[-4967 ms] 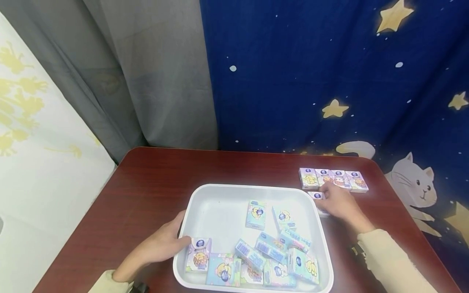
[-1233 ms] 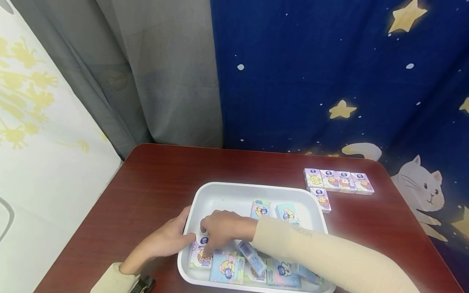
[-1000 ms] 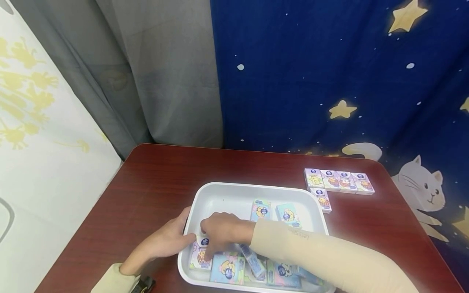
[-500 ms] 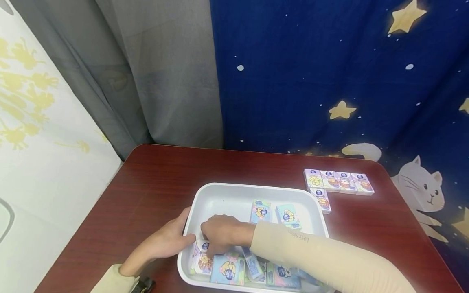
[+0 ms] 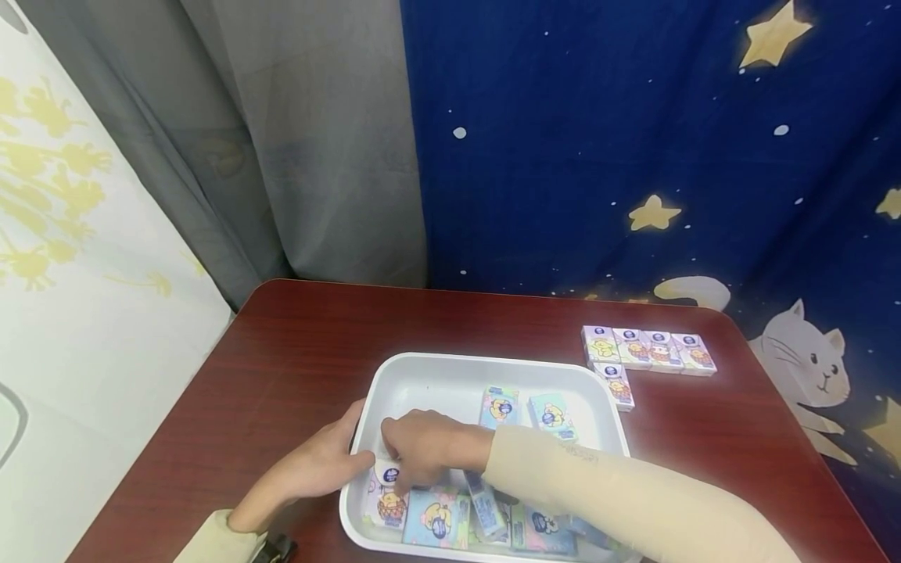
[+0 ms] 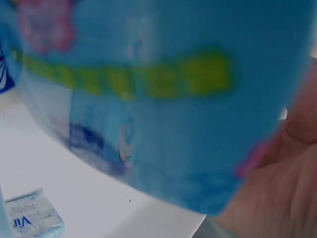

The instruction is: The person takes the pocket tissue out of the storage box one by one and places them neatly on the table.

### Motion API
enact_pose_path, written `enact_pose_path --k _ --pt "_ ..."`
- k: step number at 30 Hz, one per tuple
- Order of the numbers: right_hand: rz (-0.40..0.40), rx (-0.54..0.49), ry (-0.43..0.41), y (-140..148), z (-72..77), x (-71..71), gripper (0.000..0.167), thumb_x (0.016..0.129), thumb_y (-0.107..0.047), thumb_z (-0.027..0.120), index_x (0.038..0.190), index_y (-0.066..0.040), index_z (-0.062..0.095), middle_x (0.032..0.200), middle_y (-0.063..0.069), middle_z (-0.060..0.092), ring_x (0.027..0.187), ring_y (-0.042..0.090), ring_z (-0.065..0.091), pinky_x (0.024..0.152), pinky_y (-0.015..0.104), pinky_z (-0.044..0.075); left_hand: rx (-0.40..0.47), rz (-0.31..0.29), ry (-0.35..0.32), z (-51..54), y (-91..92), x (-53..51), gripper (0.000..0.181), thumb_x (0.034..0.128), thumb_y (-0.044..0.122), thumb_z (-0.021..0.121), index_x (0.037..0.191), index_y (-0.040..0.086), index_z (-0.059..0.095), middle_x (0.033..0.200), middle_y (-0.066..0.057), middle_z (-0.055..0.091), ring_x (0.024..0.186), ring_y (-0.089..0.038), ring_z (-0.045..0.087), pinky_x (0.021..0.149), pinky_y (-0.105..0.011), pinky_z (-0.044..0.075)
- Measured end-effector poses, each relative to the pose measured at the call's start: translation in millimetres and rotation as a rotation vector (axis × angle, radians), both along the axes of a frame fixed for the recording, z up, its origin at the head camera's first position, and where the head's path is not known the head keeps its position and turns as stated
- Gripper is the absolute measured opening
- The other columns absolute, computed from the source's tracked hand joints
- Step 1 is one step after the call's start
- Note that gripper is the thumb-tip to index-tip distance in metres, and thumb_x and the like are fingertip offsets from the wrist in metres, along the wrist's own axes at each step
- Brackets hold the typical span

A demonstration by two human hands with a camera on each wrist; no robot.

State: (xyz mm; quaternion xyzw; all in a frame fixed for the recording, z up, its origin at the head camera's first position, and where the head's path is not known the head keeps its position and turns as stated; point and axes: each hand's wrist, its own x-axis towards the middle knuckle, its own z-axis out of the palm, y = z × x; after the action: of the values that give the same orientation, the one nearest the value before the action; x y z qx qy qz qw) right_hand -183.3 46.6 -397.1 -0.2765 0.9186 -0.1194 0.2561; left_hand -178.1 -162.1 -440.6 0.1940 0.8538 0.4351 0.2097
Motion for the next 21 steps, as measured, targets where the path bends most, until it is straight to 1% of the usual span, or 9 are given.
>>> enact_pose_path --k 4,6,10,16,21 --pt "-0.011 -0.033 -0.012 3.2 4.1 -1.4 0.042 0.083 -0.028 0.098 0.103 -0.02 0.061 0.085 -0.01 0.062 0.075 0.006 0.057 0.07 0.021 0.05 0.011 0.003 0.004 -0.7 -0.3 -0.5 0.089 0.0909 0.006 0.071 0.167 -0.005 0.026 0.127 -0.024 0.069 0.097 -0.024 0.071 0.076 -0.035 0.063" --pt "-0.025 -0.056 -0.025 5.5 5.4 -2.3 0.042 0.084 -0.026 0.097 0.102 -0.019 0.061 0.085 -0.01 0.062 0.075 0.006 0.058 0.069 0.022 0.05 0.025 0.007 -0.002 -1.0 -0.3 -0.6 0.09 0.0907 0.006 0.071 0.167 -0.005 0.025 0.127 -0.026 0.069 0.098 -0.024 0.072 0.075 -0.036 0.063" --pt "-0.041 -0.111 -0.024 11.0 8.7 -5.9 0.041 0.084 -0.021 0.096 0.1 -0.019 0.059 0.084 -0.009 0.061 0.074 0.006 0.057 0.066 0.021 0.05 0.02 0.016 -0.017 -1.2 0.1 0.3 0.089 0.0919 0.005 0.071 0.167 -0.005 0.025 0.13 -0.029 0.068 0.099 -0.027 0.073 0.073 -0.035 0.064" --pt "-0.06 -0.201 0.01 22.5 19.6 -16.9 0.039 0.083 -0.014 0.092 0.096 -0.019 0.056 0.081 -0.007 0.059 0.077 0.008 0.055 0.069 0.023 0.049 -0.005 0.023 -0.023 -0.1 1.1 1.0 0.087 0.0923 0.005 0.07 0.167 -0.004 0.026 0.131 -0.03 0.067 0.099 -0.027 0.073 0.075 -0.036 0.064" --pt "-0.088 -0.285 0.013 36.8 26.2 -28.0 0.036 0.086 -0.011 0.091 0.096 -0.018 0.057 0.081 -0.003 0.057 0.077 0.01 0.053 0.068 0.026 0.047 0.009 0.024 -0.044 -0.2 1.9 1.1 0.088 0.0925 0.004 0.069 0.168 -0.005 0.024 0.134 -0.034 0.065 0.097 -0.028 0.075 0.072 -0.038 0.065"
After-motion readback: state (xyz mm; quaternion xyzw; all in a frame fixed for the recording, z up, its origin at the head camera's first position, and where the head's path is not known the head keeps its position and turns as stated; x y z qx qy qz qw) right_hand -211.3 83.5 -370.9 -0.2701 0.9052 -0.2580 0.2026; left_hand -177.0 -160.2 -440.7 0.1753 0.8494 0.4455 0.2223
